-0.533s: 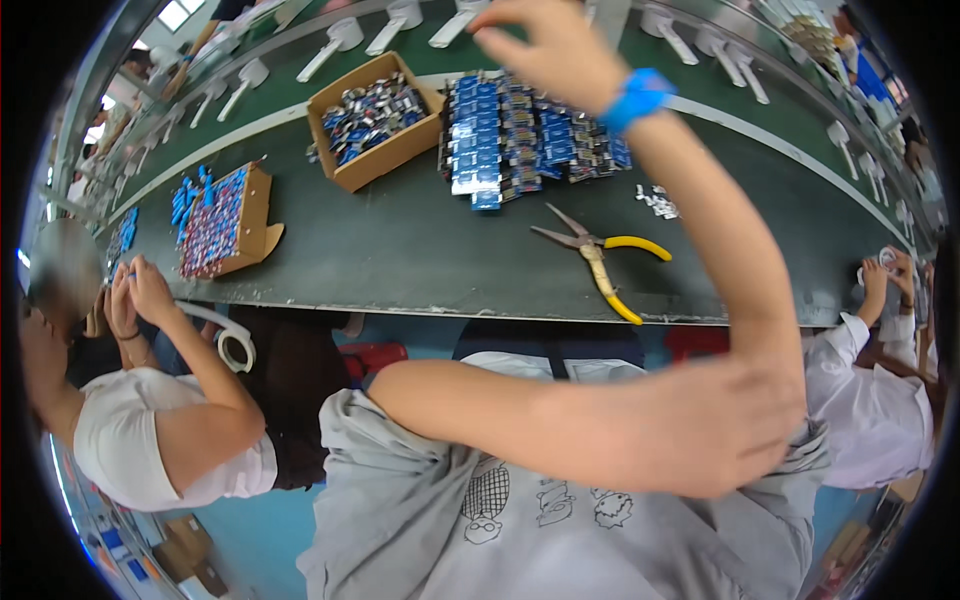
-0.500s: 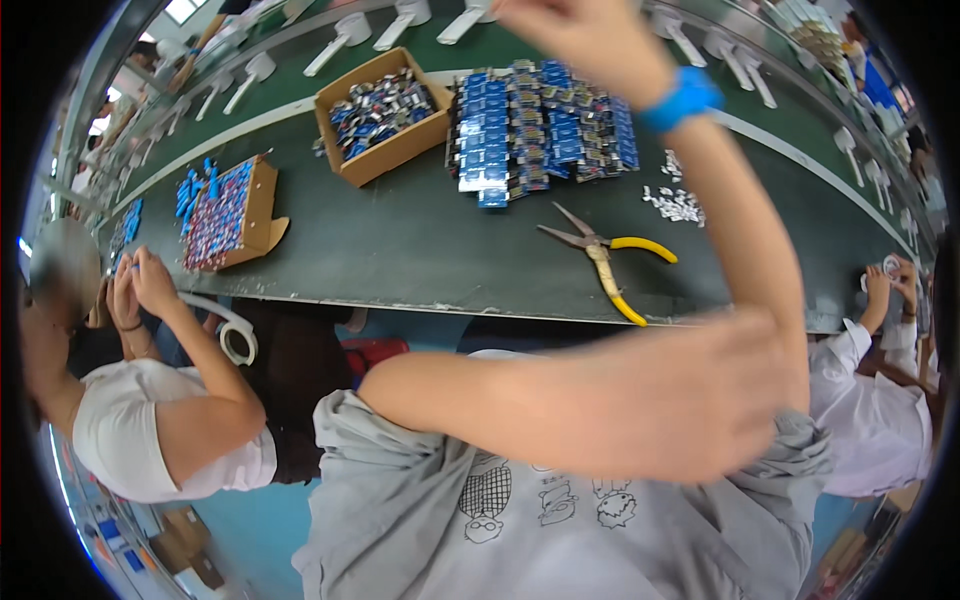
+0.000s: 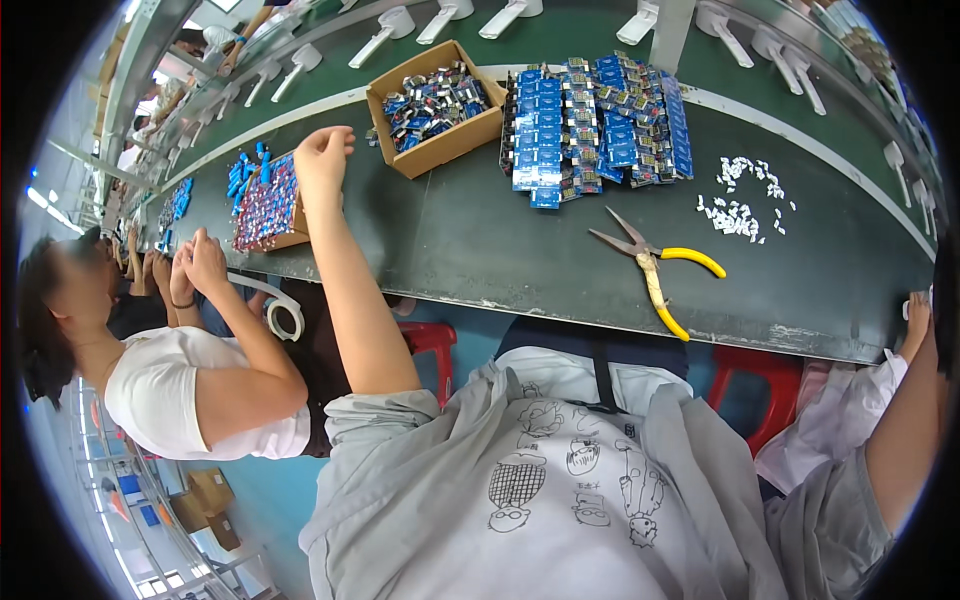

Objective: Assembling small plastic components onto PCB strips and using pliers to secure them.

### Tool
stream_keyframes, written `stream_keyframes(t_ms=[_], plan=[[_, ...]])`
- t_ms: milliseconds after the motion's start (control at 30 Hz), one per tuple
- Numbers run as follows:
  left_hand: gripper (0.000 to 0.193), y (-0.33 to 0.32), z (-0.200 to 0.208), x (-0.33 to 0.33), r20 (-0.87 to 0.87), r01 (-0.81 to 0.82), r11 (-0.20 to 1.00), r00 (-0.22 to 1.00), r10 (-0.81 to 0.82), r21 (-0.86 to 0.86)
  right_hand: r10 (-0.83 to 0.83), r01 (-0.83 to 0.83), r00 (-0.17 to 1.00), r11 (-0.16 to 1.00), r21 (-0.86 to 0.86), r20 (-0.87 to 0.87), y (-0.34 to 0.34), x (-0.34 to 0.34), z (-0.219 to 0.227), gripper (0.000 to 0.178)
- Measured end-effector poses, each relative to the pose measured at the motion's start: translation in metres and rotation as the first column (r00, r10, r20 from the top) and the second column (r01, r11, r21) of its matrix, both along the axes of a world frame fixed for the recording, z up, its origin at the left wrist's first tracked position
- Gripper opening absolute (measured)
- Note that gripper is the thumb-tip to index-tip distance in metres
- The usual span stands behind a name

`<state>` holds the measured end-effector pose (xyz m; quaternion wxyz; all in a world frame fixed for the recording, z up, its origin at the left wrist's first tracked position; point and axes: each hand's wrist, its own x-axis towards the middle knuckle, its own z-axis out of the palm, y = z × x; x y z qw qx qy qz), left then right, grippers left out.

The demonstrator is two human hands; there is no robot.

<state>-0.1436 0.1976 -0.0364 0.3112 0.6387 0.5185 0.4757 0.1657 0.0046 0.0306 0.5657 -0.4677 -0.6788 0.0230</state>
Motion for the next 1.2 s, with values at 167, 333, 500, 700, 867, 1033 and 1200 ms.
stream_keyframes(t_ms=[167,333,500,700,867,1033,1200], plan=[[0.022,0.027,-0.023,0.002,-0.275,-0.1,0.992,0.954,0.117,0.077,-0.054,0.054,0.998,0.998,0.011,-0.013,-0.025,0.004,0.004,0.03],[0.026,0.031,-0.035,0.022,-0.59,-0.114,0.986,0.791,0.162,0.118,-0.109,0.11,0.994,0.994,0.027,-0.014,-0.048,0.009,0.011,0.03],[0.024,0.026,-0.041,0.014,-0.566,-0.124,0.979,0.801,0.196,0.164,-0.178,0.178,0.984,0.984,0.012,-0.015,-0.079,0.014,0.011,0.031],[0.023,0.015,-0.018,0.018,-0.255,-0.205,0.931,0.923,0.287,0.302,-0.237,0.237,0.97,0.971,0.004,-0.046,-0.103,0.009,0.008,0.032],[0.019,-0.002,0.009,0.043,-0.06,-0.126,0.891,0.984,0.169,0.436,-0.265,0.265,0.962,0.964,-0.002,-0.067,-0.12,0.009,0.006,0.033],[0.027,-0.013,0.017,0.065,-0.183,0.182,0.912,0.976,-0.121,0.369,-0.337,0.335,0.937,0.941,-0.041,-0.09,-0.144,0.006,0.0,0.034],[0.032,-0.051,0.034,0.093,-0.318,0.275,0.854,0.938,-0.138,0.442,-0.434,0.429,0.897,0.901,-0.067,-0.089,-0.17,0.012,0.001,0.035]])
